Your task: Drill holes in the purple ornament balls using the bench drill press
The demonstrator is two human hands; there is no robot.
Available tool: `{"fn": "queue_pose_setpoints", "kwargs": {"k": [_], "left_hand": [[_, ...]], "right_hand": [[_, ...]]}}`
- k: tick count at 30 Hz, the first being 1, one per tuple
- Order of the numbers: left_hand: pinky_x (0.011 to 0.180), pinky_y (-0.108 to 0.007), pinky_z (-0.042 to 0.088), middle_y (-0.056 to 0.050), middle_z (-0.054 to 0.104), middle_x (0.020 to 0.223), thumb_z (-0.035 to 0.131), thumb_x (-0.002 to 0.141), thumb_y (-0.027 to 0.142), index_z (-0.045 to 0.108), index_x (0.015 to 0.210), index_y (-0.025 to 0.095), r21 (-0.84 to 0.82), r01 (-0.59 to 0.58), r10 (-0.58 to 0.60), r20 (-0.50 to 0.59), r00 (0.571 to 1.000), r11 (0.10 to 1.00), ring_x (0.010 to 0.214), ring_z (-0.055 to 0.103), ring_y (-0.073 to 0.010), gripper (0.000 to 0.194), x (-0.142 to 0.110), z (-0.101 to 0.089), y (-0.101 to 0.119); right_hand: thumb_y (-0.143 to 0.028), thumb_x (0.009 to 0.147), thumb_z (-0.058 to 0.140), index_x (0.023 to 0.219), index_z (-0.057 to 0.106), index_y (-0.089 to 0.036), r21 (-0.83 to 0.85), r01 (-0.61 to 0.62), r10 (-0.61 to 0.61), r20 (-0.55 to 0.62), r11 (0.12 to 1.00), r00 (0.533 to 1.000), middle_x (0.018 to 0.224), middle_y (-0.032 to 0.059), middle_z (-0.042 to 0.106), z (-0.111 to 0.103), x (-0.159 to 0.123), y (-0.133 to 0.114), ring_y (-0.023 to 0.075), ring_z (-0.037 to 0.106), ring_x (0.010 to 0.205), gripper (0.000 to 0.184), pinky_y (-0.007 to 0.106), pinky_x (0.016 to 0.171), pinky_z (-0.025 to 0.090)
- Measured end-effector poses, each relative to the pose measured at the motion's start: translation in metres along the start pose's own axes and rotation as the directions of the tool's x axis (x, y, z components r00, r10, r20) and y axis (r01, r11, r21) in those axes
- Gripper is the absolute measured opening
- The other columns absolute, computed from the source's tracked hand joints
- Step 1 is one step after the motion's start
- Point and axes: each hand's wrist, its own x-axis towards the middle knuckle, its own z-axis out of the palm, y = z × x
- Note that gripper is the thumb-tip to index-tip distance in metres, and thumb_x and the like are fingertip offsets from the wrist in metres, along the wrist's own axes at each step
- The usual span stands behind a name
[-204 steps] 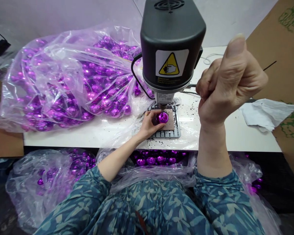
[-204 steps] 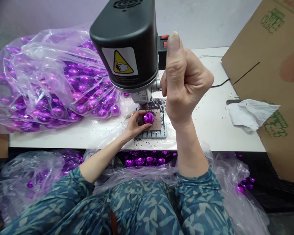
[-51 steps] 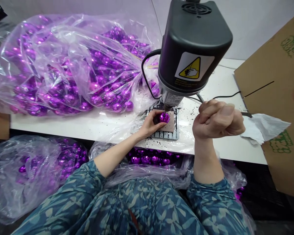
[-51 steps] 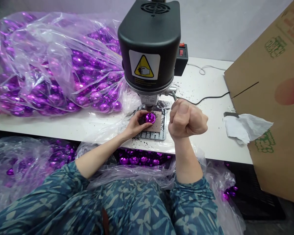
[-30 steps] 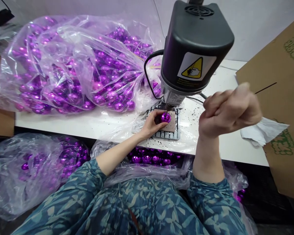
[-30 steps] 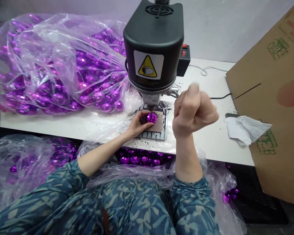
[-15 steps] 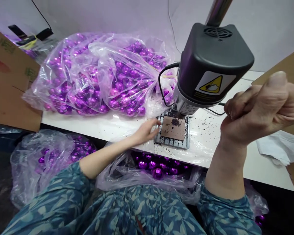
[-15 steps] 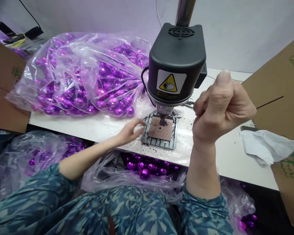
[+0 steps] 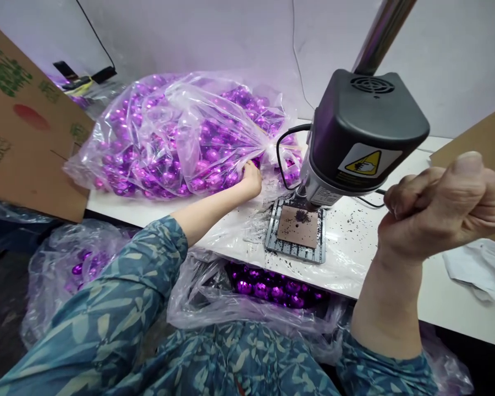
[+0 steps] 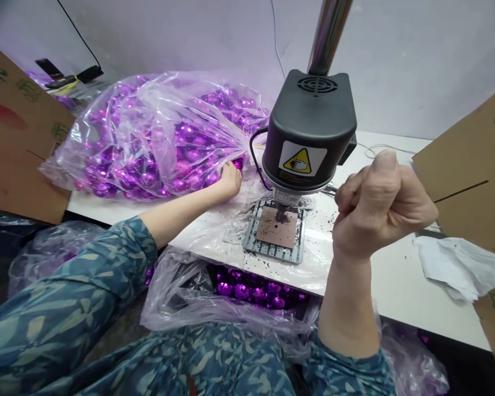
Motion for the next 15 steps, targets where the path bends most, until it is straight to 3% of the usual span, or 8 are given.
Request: {"fn": "queue_pose_setpoints", "kwargs": {"k": [3,8,12,15], "left_hand": [[0.085,-0.061,0.044,-0.028,0.069,0.103,0.067,0.082,0.020,0.076,0.103,0.004,0.185,0.095,-0.116,0.109,0.987,0.978,0.116,0.057,-0.0519,0.028,0.006,0.001,-0.001],[0.079,-0.056,0.046,-0.020,0.070,0.086,0.070,0.076,0.014,0.078,0.087,0.007,0.195,0.089,-0.124,0.180,0.976,0.977,0.101,0.065,-0.0459,0.015,0.015,-0.012,-0.003],[0.091,-0.055,0.047,-0.023,0.072,0.098,0.068,0.077,0.009,0.078,0.097,0.007,0.136,-0.013,-0.013,0.187,0.982,0.991,0.110,0.063,-0.0425,0.022,0.006,-0.029,-0.006],[0.099,-0.051,0.047,-0.025,0.069,0.120,0.067,0.080,0.009,0.072,0.117,0.007,0.069,-0.095,0.085,0.136,0.987,0.993,0.116,0.063,-0.0391,0.037,-0.016,-0.042,-0.012]], "right_hand": [[-0.025,0.093,0.056,0.052,0.015,-0.017,0.007,-0.001,0.001,0.002,1.000,1.000,0.043,-0.0077,0.016,-0.001,0.000,0.000,0.0011,0.033,0.034,0.059,0.021,0.034,0.023],[-0.027,0.092,0.058,0.050,0.017,-0.017,0.002,0.004,-0.004,0.002,1.000,1.000,0.042,-0.0078,0.014,-0.001,0.000,0.001,0.0021,0.034,0.033,0.060,0.022,0.034,0.024],[-0.026,0.092,0.058,0.047,0.021,-0.016,0.020,0.027,-0.027,0.003,0.999,1.000,0.042,-0.0079,0.016,-0.002,-0.001,0.002,0.0019,0.034,0.033,0.058,0.021,0.033,0.024],[-0.027,0.091,0.059,0.048,0.024,-0.016,0.029,0.024,-0.024,0.008,0.999,1.000,0.041,-0.0082,0.017,-0.002,-0.001,0.001,0.0019,0.034,0.033,0.057,0.021,0.033,0.023]]}}
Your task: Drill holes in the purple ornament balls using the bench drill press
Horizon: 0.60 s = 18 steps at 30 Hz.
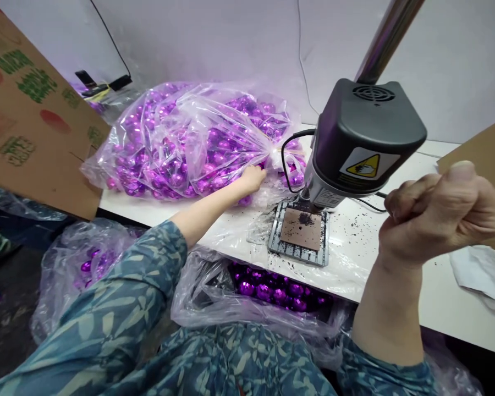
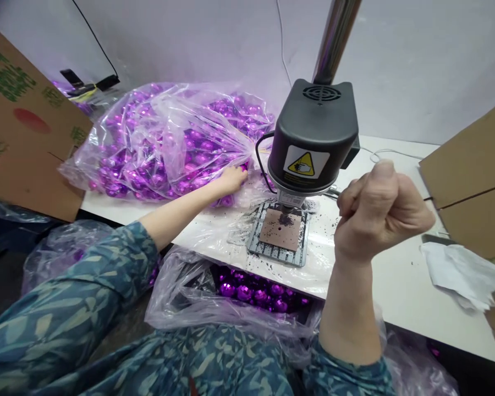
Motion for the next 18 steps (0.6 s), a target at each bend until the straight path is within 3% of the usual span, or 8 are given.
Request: {"fn": "queue_pose_setpoints", "kwargs": {"k": [2,4,6,8,10,12,14,18], "left_hand": [[0.101,-0.048,0.048,-0.023,0.064,0.130,0.068,0.084,0.015,0.065,0.129,0.009,-0.169,-0.099,0.078,-0.125,0.989,0.981,0.118,0.062,-0.0363,0.045,-0.021,-0.004,-0.005],[0.099,-0.046,0.052,-0.019,0.065,0.130,0.070,0.087,0.024,0.060,0.134,0.013,-0.474,-0.212,0.114,-0.226,0.968,0.855,0.114,0.064,-0.0314,0.050,-0.044,-0.003,-0.009],[0.094,-0.043,0.056,-0.016,0.068,0.125,0.072,0.087,0.030,0.059,0.135,0.015,-0.782,-0.223,0.112,-0.195,0.974,0.582,0.106,0.068,-0.0257,0.052,-0.064,0.003,-0.009],[0.092,-0.041,0.058,-0.014,0.070,0.123,0.073,0.086,0.030,0.060,0.134,0.016,-0.959,-0.108,0.120,-0.078,0.990,0.262,0.102,0.070,-0.0216,0.052,-0.080,0.014,-0.006],[0.095,-0.041,0.059,-0.014,0.070,0.125,0.074,0.086,0.029,0.062,0.131,0.017,-0.999,0.032,0.144,0.032,0.989,0.000,0.104,0.071,-0.0208,0.048,-0.092,0.026,0.002],[0.098,-0.043,0.059,-0.014,0.070,0.127,0.071,0.089,0.034,0.065,0.126,0.017,-0.979,0.132,0.180,0.103,0.978,-0.157,0.110,0.071,-0.0221,0.041,-0.099,0.039,0.011],[0.098,-0.044,0.060,-0.015,0.071,0.128,0.067,0.093,0.042,0.068,0.122,0.018,-0.969,0.162,0.201,0.124,0.972,-0.188,0.114,0.070,-0.0245,0.038,-0.103,0.051,0.020],[0.094,-0.043,0.061,-0.015,0.069,0.131,0.078,0.087,0.043,0.064,0.130,0.021,-0.999,0.042,0.182,0.043,0.982,0.010,0.116,0.070,-0.0266,0.051,-0.107,0.071,0.035]], "right_hand": [[-0.027,0.092,0.059,0.048,0.026,-0.016,-0.009,-0.014,0.013,-0.008,1.000,1.000,0.041,-0.0082,0.019,0.000,-0.001,-0.001,0.0019,0.034,0.034,0.056,0.021,0.034,0.022],[-0.026,0.092,0.058,0.049,0.026,-0.016,-0.021,-0.024,0.024,-0.011,1.000,1.000,0.041,-0.0082,0.022,0.000,-0.002,-0.002,0.0018,0.035,0.034,0.055,0.021,0.035,0.022],[-0.027,0.093,0.058,0.050,0.023,-0.016,-0.026,-0.019,0.019,-0.012,0.999,1.000,0.041,-0.0083,0.023,0.001,-0.003,-0.003,0.0012,0.035,0.035,0.057,0.020,0.035,0.023],[-0.029,0.094,0.058,0.051,0.019,-0.016,-0.020,0.000,-0.001,-0.023,1.000,1.000,0.041,-0.0086,0.021,0.002,-0.004,-0.002,0.0001,0.034,0.035,0.059,0.018,0.036,0.022],[-0.030,0.095,0.058,0.052,0.017,-0.016,-0.011,0.013,-0.013,-0.040,1.000,0.999,0.043,-0.0088,0.018,0.003,-0.004,-0.001,-0.0009,0.033,0.035,0.060,0.017,0.037,0.021],[-0.031,0.095,0.057,0.054,0.016,-0.017,-0.011,0.004,-0.004,-0.039,1.000,0.999,0.044,-0.0088,0.015,0.004,-0.005,-0.001,-0.0014,0.033,0.036,0.060,0.016,0.038,0.021],[-0.032,0.095,0.057,0.055,0.016,-0.017,-0.019,-0.006,0.005,-0.030,1.000,1.000,0.045,-0.0086,0.014,0.004,-0.005,-0.002,-0.0014,0.033,0.036,0.060,0.016,0.040,0.021],[-0.032,0.096,0.055,0.056,0.019,-0.018,-0.060,-0.012,0.012,-0.008,0.998,1.000,0.046,-0.0084,0.017,0.003,-0.007,-0.007,-0.0003,0.034,0.037,0.055,0.019,0.042,0.022]]}}
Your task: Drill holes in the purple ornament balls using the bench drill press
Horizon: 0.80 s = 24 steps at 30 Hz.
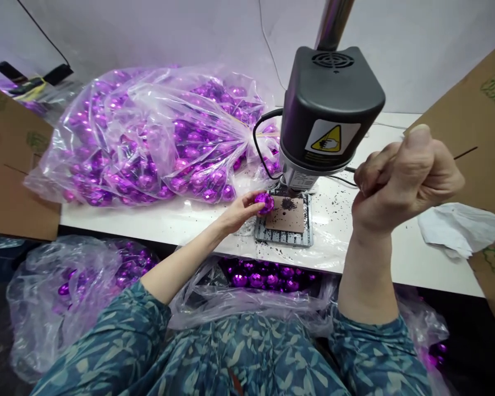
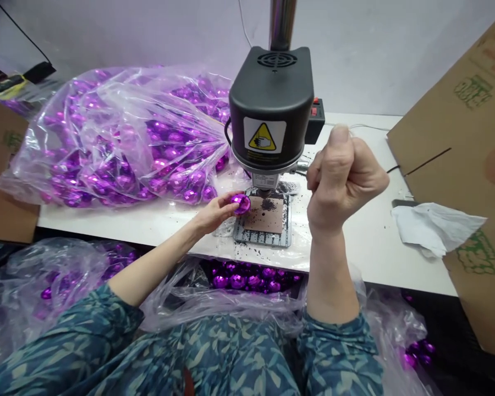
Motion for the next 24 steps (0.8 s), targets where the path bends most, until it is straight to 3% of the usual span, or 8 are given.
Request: {"fn": "queue_pose_setpoints", "kwargs": {"k": [2,6,12,18,21,24], "left_hand": [[0.097,-0.042,0.060,-0.014,0.070,0.131,0.084,0.081,0.040,0.060,0.133,0.021,0.091,-0.067,0.068,-0.009,0.998,0.994,0.117,0.069,-0.0255,0.060,0.001,0.006,-0.008],[0.100,-0.042,0.058,-0.014,0.072,0.125,0.085,0.080,0.038,0.061,0.126,0.017,0.144,-0.100,0.102,-0.005,0.995,0.984,0.110,0.071,-0.0232,0.057,0.006,0.017,-0.016],[0.092,-0.039,0.059,-0.014,0.071,0.125,0.085,0.078,0.034,0.061,0.130,0.016,0.260,-0.104,0.107,0.001,0.994,0.960,0.100,0.071,-0.0212,0.060,0.018,0.026,-0.016],[0.080,-0.034,0.058,-0.009,0.074,0.110,0.086,0.076,0.032,0.062,0.129,0.016,0.441,-0.145,0.163,-0.004,0.987,0.886,0.083,0.066,-0.0160,0.061,0.021,0.036,-0.016],[0.082,-0.035,0.058,-0.007,0.073,0.107,0.087,0.075,0.032,0.064,0.127,0.018,0.517,-0.178,0.208,0.000,0.978,0.837,0.088,0.067,-0.0185,0.058,0.019,0.042,-0.017],[0.093,-0.040,0.056,-0.009,0.071,0.115,0.089,0.075,0.030,0.066,0.125,0.019,0.578,-0.235,0.277,0.015,0.961,0.782,0.105,0.066,-0.0243,0.056,0.017,0.046,-0.020]], "right_hand": [[-0.034,0.097,0.052,0.058,0.021,-0.019,-0.066,-0.014,0.015,0.023,0.998,1.000,0.048,-0.0081,0.019,-0.001,-0.001,-0.003,0.0007,0.034,0.038,0.052,0.020,0.044,0.025],[-0.039,0.099,0.047,0.059,0.021,-0.021,-0.189,-0.022,0.030,0.036,0.982,0.999,0.046,-0.0073,0.025,-0.001,-0.004,-0.008,0.0027,0.034,0.040,0.051,0.022,0.045,0.029],[-0.048,0.098,0.047,0.059,0.021,-0.023,-0.244,-0.059,0.066,0.017,0.968,0.998,0.045,-0.0054,0.025,-0.003,-0.006,-0.010,0.0068,0.031,0.038,0.052,0.029,0.042,0.028],[-0.056,0.096,0.044,0.060,0.018,-0.024,-0.253,-0.060,0.067,0.020,0.966,0.998,0.044,-0.0059,0.019,-0.004,-0.007,-0.006,0.0072,0.029,0.036,0.054,0.031,0.040,0.029],[-0.060,0.095,0.042,0.061,0.016,-0.024,-0.288,-0.076,0.081,0.005,0.955,0.997,0.044,-0.0056,0.017,-0.003,-0.007,-0.007,0.0077,0.029,0.036,0.056,0.031,0.040,0.029],[-0.059,0.095,0.045,0.060,0.018,-0.024,-0.272,-0.086,0.085,-0.014,0.958,0.996,0.044,-0.0054,0.019,-0.002,-0.008,-0.009,0.0077,0.029,0.036,0.057,0.032,0.041,0.029]]}}
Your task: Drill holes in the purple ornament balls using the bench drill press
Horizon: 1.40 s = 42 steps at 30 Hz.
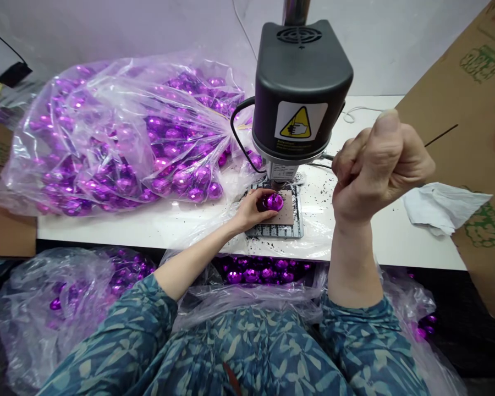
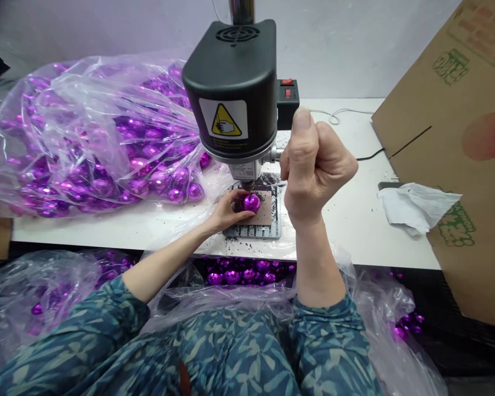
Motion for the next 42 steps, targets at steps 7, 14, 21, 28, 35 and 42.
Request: {"fn": "queue_pose_setpoints", "kwargs": {"k": [7,14,21,28,35,42], "left_hand": [[0.104,-0.045,0.052,-0.009,0.069,0.122,0.088,0.075,0.026,0.065,0.127,0.021,0.062,-0.039,0.040,-0.019,0.999,0.997,0.117,0.062,-0.0278,0.057,-0.001,0.008,-0.004],[0.102,-0.044,0.053,-0.010,0.068,0.121,0.089,0.075,0.028,0.064,0.127,0.020,0.049,-0.035,0.036,-0.012,0.999,0.998,0.116,0.063,-0.0284,0.058,-0.001,0.007,-0.004],[0.103,-0.047,0.053,-0.012,0.069,0.122,0.088,0.076,0.033,0.062,0.128,0.020,-0.068,-0.005,0.004,-0.015,1.000,0.998,0.117,0.064,-0.0292,0.060,-0.003,0.011,-0.013],[0.103,-0.047,0.053,-0.012,0.070,0.121,0.089,0.075,0.034,0.062,0.126,0.019,-0.110,0.005,-0.009,-0.034,0.999,0.994,0.117,0.066,-0.0299,0.060,-0.004,0.014,-0.016],[0.102,-0.044,0.054,-0.011,0.070,0.121,0.088,0.076,0.030,0.060,0.125,0.018,-0.112,0.003,-0.007,-0.037,0.999,0.994,0.114,0.067,-0.0272,0.058,-0.005,0.013,-0.010],[0.095,-0.042,0.054,-0.009,0.070,0.116,0.088,0.073,0.021,0.061,0.117,0.018,0.089,-0.003,0.017,-0.158,0.987,0.996,0.110,0.065,-0.0275,0.052,-0.010,0.016,0.011]], "right_hand": [[-0.040,0.095,0.056,0.055,0.025,-0.021,0.211,0.049,-0.043,-0.031,0.976,0.999,0.042,-0.0071,0.026,-0.001,-0.008,0.004,0.0043,0.029,0.034,0.054,0.027,0.038,0.021],[-0.048,0.096,0.048,0.059,0.010,-0.020,0.085,0.140,-0.133,-0.078,0.987,0.988,0.042,-0.0068,0.012,-0.004,-0.021,0.020,0.0030,0.024,0.033,0.059,0.022,0.035,0.024],[-0.051,0.095,0.047,0.059,0.006,-0.020,0.012,0.282,-0.276,-0.178,0.959,0.945,0.037,-0.0070,0.002,-0.003,-0.033,0.046,0.0045,0.016,0.025,0.062,0.023,0.030,0.023],[-0.044,0.094,0.051,0.054,0.006,-0.018,0.098,0.329,-0.309,-0.178,0.939,0.934,0.030,-0.0066,0.010,-0.007,-0.040,0.058,0.0050,0.016,0.025,0.065,0.024,0.028,0.021],[-0.051,0.092,0.050,0.050,0.007,-0.019,0.073,0.316,-0.306,-0.122,0.946,0.944,0.028,-0.0061,0.014,-0.010,-0.049,0.063,0.0059,0.014,0.024,0.068,0.026,0.028,0.018],[-0.044,0.095,0.055,0.050,0.030,-0.020,0.107,0.091,-0.088,-0.033,0.990,0.996,0.038,-0.0069,0.032,0.001,-0.001,0.015,0.0030,0.030,0.033,0.057,0.024,0.037,0.023]]}}
